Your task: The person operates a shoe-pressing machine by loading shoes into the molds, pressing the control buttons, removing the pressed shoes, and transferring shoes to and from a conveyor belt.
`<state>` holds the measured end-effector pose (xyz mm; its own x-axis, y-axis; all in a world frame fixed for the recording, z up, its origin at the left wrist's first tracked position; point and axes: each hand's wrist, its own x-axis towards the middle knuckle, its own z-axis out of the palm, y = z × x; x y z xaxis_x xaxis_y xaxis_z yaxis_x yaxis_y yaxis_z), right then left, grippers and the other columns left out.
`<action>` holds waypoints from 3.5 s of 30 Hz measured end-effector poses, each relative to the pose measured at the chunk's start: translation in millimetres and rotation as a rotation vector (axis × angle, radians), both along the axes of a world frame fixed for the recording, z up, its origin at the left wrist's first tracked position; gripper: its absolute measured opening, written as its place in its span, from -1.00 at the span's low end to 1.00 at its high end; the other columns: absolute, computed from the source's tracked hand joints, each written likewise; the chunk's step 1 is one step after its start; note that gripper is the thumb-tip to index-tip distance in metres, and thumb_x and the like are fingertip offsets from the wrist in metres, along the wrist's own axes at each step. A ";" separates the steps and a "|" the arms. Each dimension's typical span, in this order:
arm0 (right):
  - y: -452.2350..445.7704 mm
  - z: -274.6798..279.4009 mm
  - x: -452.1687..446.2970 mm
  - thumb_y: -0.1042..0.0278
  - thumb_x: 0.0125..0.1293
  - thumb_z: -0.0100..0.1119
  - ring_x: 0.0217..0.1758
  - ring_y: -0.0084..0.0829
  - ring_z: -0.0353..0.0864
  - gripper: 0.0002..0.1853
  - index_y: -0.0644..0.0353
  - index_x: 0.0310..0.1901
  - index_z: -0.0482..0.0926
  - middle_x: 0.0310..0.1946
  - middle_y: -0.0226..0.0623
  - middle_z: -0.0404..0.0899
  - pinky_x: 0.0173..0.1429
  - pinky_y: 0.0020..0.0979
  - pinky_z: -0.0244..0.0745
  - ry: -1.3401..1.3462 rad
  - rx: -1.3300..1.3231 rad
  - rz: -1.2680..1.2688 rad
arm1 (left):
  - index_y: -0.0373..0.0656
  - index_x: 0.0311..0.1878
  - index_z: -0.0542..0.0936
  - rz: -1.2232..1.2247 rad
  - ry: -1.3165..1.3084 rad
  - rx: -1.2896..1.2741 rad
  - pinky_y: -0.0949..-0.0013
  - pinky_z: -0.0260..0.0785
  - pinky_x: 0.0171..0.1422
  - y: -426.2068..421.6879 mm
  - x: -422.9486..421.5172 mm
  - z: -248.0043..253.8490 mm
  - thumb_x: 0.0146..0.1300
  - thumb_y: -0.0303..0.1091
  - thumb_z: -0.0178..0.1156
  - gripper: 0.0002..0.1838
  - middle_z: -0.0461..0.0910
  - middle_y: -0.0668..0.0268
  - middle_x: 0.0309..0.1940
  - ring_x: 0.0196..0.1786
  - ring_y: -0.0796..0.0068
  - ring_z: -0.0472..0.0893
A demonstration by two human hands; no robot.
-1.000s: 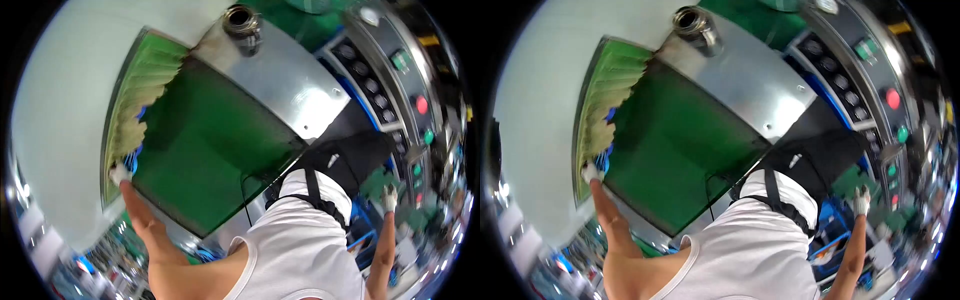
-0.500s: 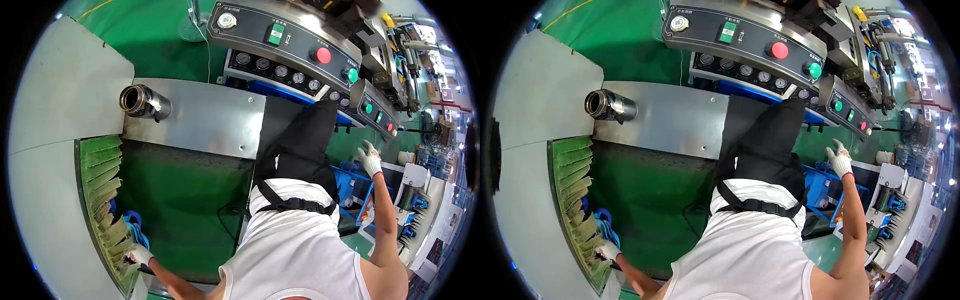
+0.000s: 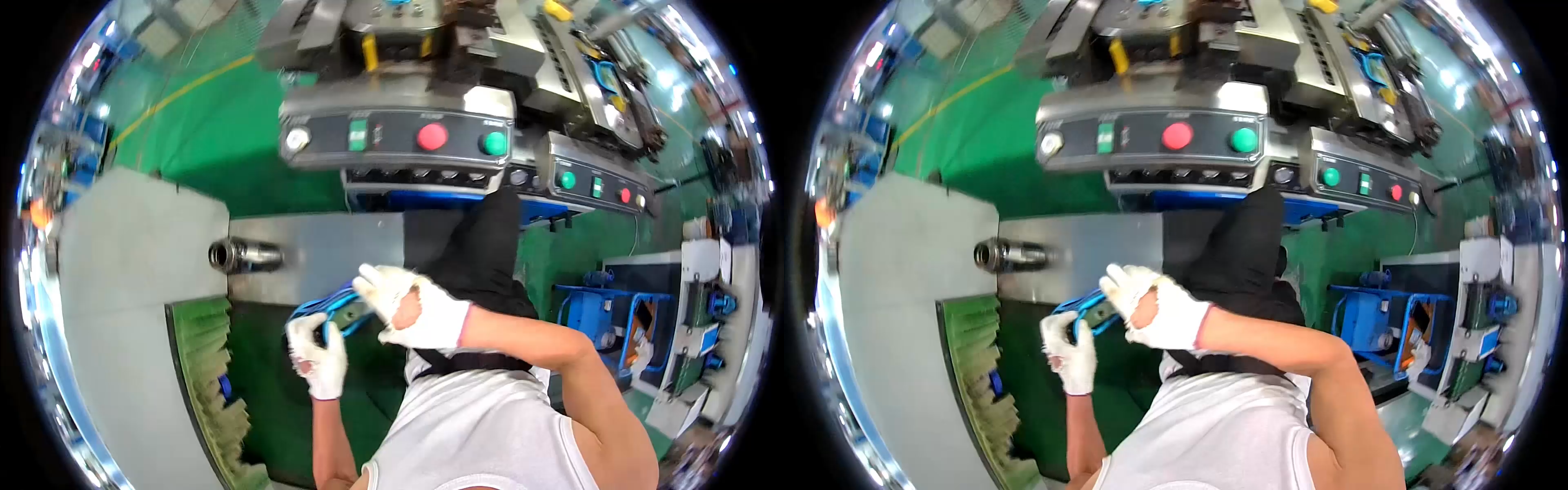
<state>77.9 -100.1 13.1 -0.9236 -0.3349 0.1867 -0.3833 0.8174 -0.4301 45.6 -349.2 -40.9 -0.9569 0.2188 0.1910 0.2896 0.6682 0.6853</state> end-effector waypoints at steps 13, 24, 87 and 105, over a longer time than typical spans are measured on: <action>199.8 15.3 204.2 -0.05 0.11 0.60 0.09 -0.34 0.71 -0.25 0.18 0.29 0.63 0.09 -0.21 0.77 0.31 -0.26 0.57 -0.318 -0.981 -1.079 | -0.25 0.36 0.54 -1.208 0.499 0.168 -0.03 0.45 0.44 387.0 -36.8 197.7 0.07 -0.41 0.56 -0.26 0.52 -0.07 0.37 0.38 -0.11 0.56; 199.0 -111.9 318.6 0.36 0.17 0.49 -0.42 -0.69 0.37 -0.58 0.06 -0.09 0.39 -0.40 -0.62 0.41 -0.29 -0.45 0.36 0.206 -2.052 -1.716 | -0.28 0.59 0.31 -0.919 0.156 -0.019 0.12 0.24 0.63 776.1 -123.7 120.8 0.33 0.07 0.38 -0.09 0.44 -0.14 0.49 0.53 -0.03 0.44; 344.1 -51.0 14.5 -0.15 0.31 0.35 0.60 0.20 0.22 -0.18 0.19 0.47 0.39 0.48 0.20 0.32 0.66 0.17 0.10 0.045 0.181 -1.026 | -0.19 0.15 0.68 -1.403 -0.354 0.210 -0.02 0.29 0.59 303.3 -54.0 2.1 0.11 -0.62 0.22 -0.53 0.63 0.05 0.14 0.33 -0.02 0.57; 108.6 -25.5 299.5 -0.01 0.15 0.55 0.70 0.20 0.08 0.21 0.38 0.65 0.00 0.61 0.26 0.11 0.74 -0.03 0.02 0.526 -0.391 -1.603 | -0.21 0.14 0.64 -1.674 0.127 0.513 0.02 0.36 0.54 426.8 184.1 122.3 0.09 -0.75 0.30 -0.50 0.61 0.09 0.21 0.34 0.04 0.58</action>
